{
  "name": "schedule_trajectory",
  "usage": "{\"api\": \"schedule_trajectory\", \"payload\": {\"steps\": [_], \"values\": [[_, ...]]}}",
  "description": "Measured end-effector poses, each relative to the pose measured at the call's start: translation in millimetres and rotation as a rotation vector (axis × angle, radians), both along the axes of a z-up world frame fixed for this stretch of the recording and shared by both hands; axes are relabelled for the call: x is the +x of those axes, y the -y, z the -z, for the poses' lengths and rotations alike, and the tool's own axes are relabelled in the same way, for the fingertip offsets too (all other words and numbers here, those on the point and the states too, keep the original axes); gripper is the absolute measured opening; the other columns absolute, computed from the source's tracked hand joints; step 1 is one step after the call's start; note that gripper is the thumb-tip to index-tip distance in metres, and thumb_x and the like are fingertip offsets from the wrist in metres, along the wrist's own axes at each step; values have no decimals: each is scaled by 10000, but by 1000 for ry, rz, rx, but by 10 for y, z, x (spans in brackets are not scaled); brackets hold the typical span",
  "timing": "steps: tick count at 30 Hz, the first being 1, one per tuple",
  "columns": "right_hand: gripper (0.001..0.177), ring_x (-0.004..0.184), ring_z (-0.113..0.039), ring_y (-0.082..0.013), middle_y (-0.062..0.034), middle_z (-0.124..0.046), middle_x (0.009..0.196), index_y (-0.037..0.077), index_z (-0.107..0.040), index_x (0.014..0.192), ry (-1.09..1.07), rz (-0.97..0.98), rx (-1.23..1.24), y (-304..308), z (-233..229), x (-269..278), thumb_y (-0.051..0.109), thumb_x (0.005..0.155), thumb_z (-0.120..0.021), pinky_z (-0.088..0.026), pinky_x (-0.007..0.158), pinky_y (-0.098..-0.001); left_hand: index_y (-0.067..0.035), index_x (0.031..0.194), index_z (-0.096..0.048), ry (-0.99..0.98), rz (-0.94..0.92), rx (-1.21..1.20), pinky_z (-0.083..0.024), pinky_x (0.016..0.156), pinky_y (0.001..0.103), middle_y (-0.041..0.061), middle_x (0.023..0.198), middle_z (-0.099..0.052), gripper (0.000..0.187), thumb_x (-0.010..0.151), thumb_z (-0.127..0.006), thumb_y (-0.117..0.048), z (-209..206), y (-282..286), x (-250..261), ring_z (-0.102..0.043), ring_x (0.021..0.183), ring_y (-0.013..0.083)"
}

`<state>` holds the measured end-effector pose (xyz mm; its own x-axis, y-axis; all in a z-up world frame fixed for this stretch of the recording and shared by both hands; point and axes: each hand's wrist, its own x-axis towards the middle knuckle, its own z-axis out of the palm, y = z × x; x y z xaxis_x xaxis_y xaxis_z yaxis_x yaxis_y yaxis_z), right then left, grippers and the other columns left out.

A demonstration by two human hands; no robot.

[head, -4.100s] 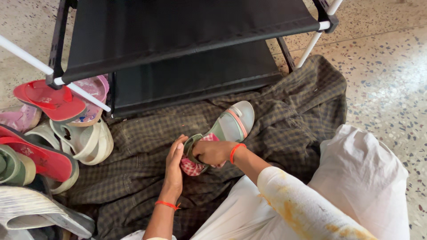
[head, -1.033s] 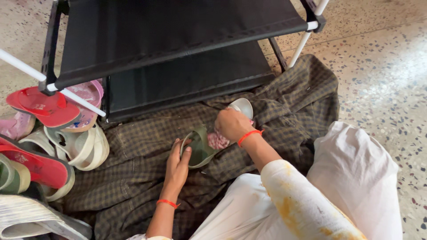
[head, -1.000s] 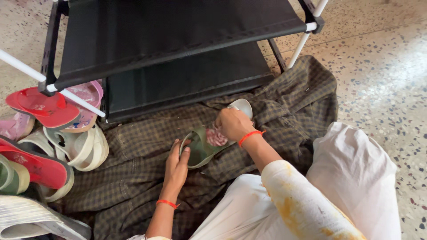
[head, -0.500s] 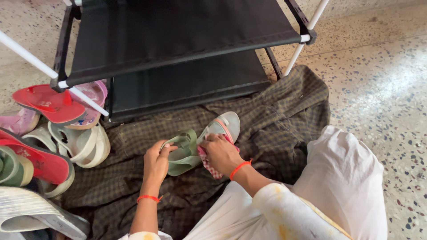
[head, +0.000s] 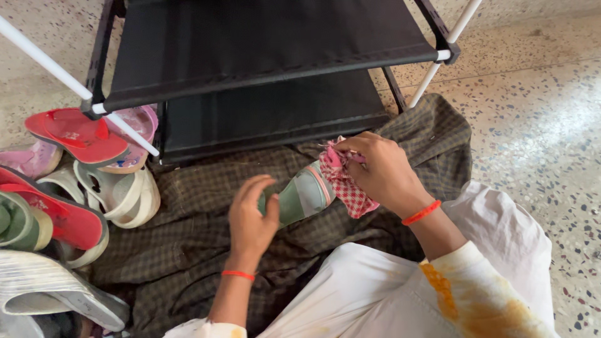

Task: The person wipes a pair of light green slippers with a pink and white checkered cloth. They clean the straps, soles, and sides of each slipper, turning them over to reach all surfaces.

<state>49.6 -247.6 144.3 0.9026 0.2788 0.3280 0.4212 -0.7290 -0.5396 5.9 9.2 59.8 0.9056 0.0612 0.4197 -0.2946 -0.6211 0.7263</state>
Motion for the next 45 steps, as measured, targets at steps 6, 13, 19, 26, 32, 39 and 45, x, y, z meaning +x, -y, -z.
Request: {"api": "schedule_trajectory", "payload": {"steps": [6, 13, 19, 26, 32, 39, 45], "values": [[340, 1025, -700, -378, -163, -728, 1134, 80, -752, 1113, 52, 35, 104, -11, 232, 106, 54, 787, -660, -563, 899, -434, 5, 1309, -578, -111, 208, -53, -483, 1056, 418, 213, 1362, -611, 453, 876, -684, -72, 201, 603, -134, -575, 1288, 399], [372, 1064, -691, -366, -181, -710, 1176, 71, -727, 1187, -16, 154, 266, -137, 952, 451, 71, 822, -652, -553, 915, -417, -56, 1562, -218, -613, 270, -1002, -378, 1160, 403, 177, 1550, -428, 837, 878, -687, -167, 709, 730, 99, -432, 1447, 267], [637, 1276, -485, -511, -290, -555, 1369, -53, -540, 1365, 112, -40, 37, -518, 1522, 343, 135, 787, -731, -396, 1037, -508, -3, 1581, -331, -659, 382, -1127, -347, 1178, 417, 141, 1542, -463, 749, 981, -565, -384, 758, 554, 105, -456, 1398, 266], [651, 1237, -534, -477, -271, -537, 1375, -13, -503, 1391, -209, 14, -333, -543, 1290, -25, 62, 768, -679, -427, 1053, -496, -17, 1546, -316, -800, 345, -1420, -344, 1176, 417, 145, 1533, -496, 784, 973, -512, -515, 752, 469, 166, -492, 1385, 259], [242, 1097, -691, -335, -172, -722, 1177, 104, -703, 1111, -682, -125, -649, -418, 641, -36, 181, 899, -615, -517, 970, -452, 5, 1550, -365, -821, 389, -1375, -346, 1154, 413, 152, 1514, -509, 821, 963, -480, -559, 738, 467, 154, -505, 1346, 258], [716, 1012, -699, -363, -179, -677, 1231, 87, -552, 1513, -214, 48, -36, -260, 523, 167, 53, 801, -619, -559, 874, -440, 36, 1509, -423, -813, 338, -1354, -413, 1122, 413, 149, 1398, -584, 824, 946, -509, -560, 799, 447, 172, -568, 1278, 249], [498, 1173, -572, -380, -123, -653, 1329, 109, -717, 1243, 72, -66, -149, -665, 1116, 211, 57, 750, -668, -491, 947, -435, 43, 1381, -488, -769, 305, -1461, -445, 1098, 446, 121, 1239, -605, 686, 981, -576, -506, 892, 439, 187, -589, 1160, 241]]}}
